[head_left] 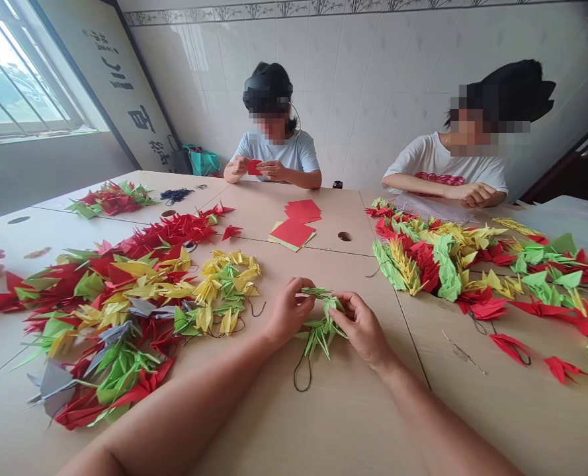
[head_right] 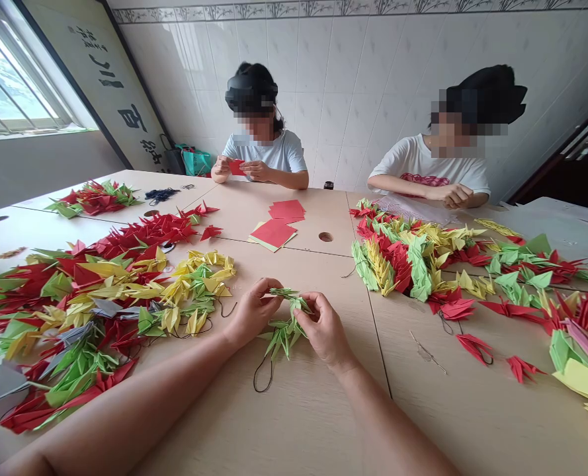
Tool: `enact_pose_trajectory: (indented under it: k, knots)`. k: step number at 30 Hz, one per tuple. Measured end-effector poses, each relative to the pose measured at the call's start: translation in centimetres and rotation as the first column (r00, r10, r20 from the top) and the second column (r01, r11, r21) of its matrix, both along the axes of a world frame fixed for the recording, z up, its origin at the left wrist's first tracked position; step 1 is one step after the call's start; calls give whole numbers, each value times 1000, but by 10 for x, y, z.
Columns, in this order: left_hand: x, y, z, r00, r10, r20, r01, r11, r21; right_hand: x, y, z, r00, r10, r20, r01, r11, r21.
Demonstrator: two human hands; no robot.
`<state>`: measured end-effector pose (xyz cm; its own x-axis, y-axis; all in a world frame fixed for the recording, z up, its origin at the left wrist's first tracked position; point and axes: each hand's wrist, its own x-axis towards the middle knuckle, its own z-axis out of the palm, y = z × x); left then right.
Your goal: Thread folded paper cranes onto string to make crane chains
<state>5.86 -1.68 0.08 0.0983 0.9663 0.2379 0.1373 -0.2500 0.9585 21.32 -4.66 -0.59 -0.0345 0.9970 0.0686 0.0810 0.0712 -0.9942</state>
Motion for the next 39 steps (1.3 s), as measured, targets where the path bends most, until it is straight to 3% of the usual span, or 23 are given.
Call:
enact_pose_trajectory:
  k: [8,15,20,31,39]
  knots:
    - [-6,1,7,991,-114,76,120,989,-91,2,-1,8,998,49,-35,-50,998,-38]
    - [-10,0,14,985,-101,143,124,979,-159,3,-2,11,993,109,-43,-111,992,-61]
    - [-9,1,16,966,-93,240,151,960,-238,5,-1,13,981,135,-137,-152,981,-122]
    - [-13,2,13,966,-130,225,160,980,-121,5,0,11,981,152,-120,-165,980,-109]
    - [-13,7,8,902,-74,426,201,944,-261,6,-3,13,974,202,-103,-213,971,-105]
